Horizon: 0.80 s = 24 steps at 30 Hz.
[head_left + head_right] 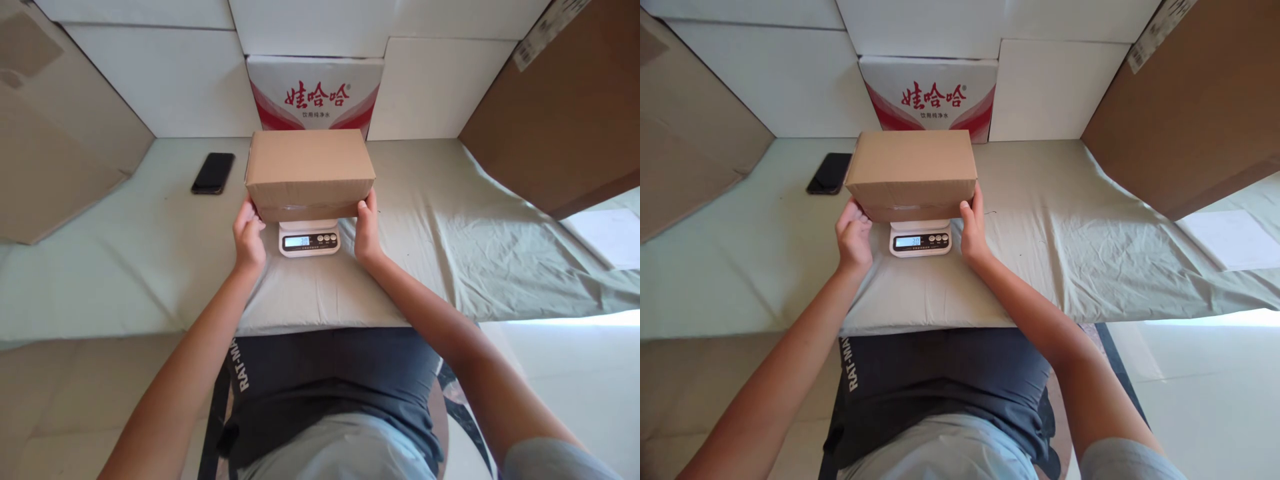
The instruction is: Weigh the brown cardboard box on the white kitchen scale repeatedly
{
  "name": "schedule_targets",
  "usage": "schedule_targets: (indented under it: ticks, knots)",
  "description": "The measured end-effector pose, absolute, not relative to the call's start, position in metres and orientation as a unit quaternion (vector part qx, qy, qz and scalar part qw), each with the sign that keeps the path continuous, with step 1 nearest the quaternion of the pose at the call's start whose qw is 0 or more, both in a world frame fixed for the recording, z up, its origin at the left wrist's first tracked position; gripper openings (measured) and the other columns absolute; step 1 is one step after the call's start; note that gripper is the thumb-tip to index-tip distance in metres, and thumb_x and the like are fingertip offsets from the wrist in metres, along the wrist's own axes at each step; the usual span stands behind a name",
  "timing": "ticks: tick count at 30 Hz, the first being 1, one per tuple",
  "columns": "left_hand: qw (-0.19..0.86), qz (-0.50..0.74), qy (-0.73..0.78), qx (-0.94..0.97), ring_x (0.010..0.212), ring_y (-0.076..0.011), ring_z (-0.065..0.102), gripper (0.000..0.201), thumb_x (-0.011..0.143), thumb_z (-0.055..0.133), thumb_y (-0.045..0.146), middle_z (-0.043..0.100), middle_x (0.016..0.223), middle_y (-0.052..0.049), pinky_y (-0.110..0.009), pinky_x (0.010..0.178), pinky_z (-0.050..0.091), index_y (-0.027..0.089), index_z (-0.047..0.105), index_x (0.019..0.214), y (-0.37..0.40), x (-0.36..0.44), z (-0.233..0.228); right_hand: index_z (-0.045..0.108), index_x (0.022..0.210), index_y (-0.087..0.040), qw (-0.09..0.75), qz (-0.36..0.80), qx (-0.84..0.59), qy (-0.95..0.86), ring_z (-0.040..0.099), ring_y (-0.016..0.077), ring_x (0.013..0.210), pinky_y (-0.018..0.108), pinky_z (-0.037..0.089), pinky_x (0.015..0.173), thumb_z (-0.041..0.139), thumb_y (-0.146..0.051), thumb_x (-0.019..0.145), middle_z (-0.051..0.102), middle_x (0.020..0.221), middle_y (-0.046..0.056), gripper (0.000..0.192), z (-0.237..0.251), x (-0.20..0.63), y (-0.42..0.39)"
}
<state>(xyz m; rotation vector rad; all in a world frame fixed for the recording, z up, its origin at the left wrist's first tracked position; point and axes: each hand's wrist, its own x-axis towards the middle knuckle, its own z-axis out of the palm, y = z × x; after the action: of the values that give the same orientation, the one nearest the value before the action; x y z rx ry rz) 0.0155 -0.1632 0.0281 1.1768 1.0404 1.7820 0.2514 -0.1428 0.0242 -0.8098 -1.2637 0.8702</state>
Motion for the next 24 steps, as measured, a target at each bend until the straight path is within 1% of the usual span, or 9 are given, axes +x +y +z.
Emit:
schedule_targets:
  ticks: [3,8,12,16,20,22,24]
  knots:
    - [0.381,0.695,0.395,0.464,0.148,-0.0337,0.058,0.055,0.073,0.065,0.027,0.074,0.140,-0.010,-0.047,0.128,0.041,0.024,0.075,0.127,-0.163,0.016,0.030,0.046,0.155,-0.039,0.647,0.376,-0.361,-0.556,0.035,0.0318,0.165,0.060,0.026,0.141,0.049,-0.073,0.095,0.047,0.170,0.001,0.070,0.024,0.253,-0.142]
    - [0.385,0.702,0.386,0.458,0.153,-0.0331,0.054,0.062,0.069,0.063,0.023,0.073,0.146,-0.008,-0.047,0.129,0.041,0.025,0.074,0.130,-0.162,0.015,0.030,0.046,0.156,-0.038,0.660,0.373,-0.368,-0.538,0.030,0.0307,0.168,0.059,0.023,0.142,0.049,-0.072,0.095,0.045,0.172,-0.001,0.070,0.023,0.255,-0.140]
    - [0.385,0.702,0.389,0.455,0.160,-0.0336,0.046,0.065,0.072,0.064,0.026,0.068,0.154,-0.006,-0.048,0.134,0.035,0.028,0.073,0.136,-0.158,0.011,0.026,0.044,0.157,-0.037,0.665,0.379,-0.363,-0.530,0.028,0.0293,0.169,0.059,0.021,0.143,0.048,-0.073,0.094,0.042,0.174,-0.001,0.073,0.022,0.256,-0.137]
    - [0.378,0.719,0.390,0.434,0.161,-0.0341,0.045,0.070,0.071,0.063,0.024,0.062,0.161,-0.008,-0.050,0.135,0.034,0.025,0.070,0.141,-0.154,0.007,0.022,0.046,0.155,-0.039,0.670,0.388,-0.368,-0.516,0.029,0.0298,0.169,0.062,0.021,0.142,0.047,-0.075,0.092,0.042,0.174,-0.002,0.072,0.023,0.257,-0.135]
    - [0.361,0.707,0.413,0.446,0.160,-0.0300,0.047,0.064,0.079,0.061,0.029,0.063,0.160,-0.005,-0.047,0.135,0.036,0.028,0.070,0.142,-0.152,0.003,0.021,0.046,0.153,-0.042,0.674,0.400,-0.383,-0.489,0.027,0.0297,0.171,0.064,0.020,0.142,0.049,-0.076,0.090,0.041,0.175,-0.004,0.072,0.021,0.258,-0.132]
    - [0.351,0.699,0.420,0.460,0.160,-0.0292,0.047,0.062,0.082,0.060,0.032,0.063,0.160,-0.003,-0.045,0.135,0.037,0.030,0.070,0.143,-0.150,0.001,0.020,0.044,0.154,-0.042,0.680,0.407,-0.388,-0.471,0.026,0.0289,0.171,0.063,0.019,0.142,0.051,-0.076,0.089,0.039,0.176,-0.003,0.073,0.019,0.259,-0.130]
    - [0.349,0.698,0.418,0.465,0.161,-0.0290,0.045,0.063,0.082,0.059,0.033,0.062,0.161,-0.003,-0.044,0.135,0.036,0.030,0.070,0.143,-0.149,-0.001,0.019,0.042,0.155,-0.041,0.685,0.412,-0.391,-0.457,0.025,0.0281,0.172,0.062,0.017,0.143,0.051,-0.077,0.089,0.037,0.177,-0.001,0.076,0.016,0.261,-0.128]
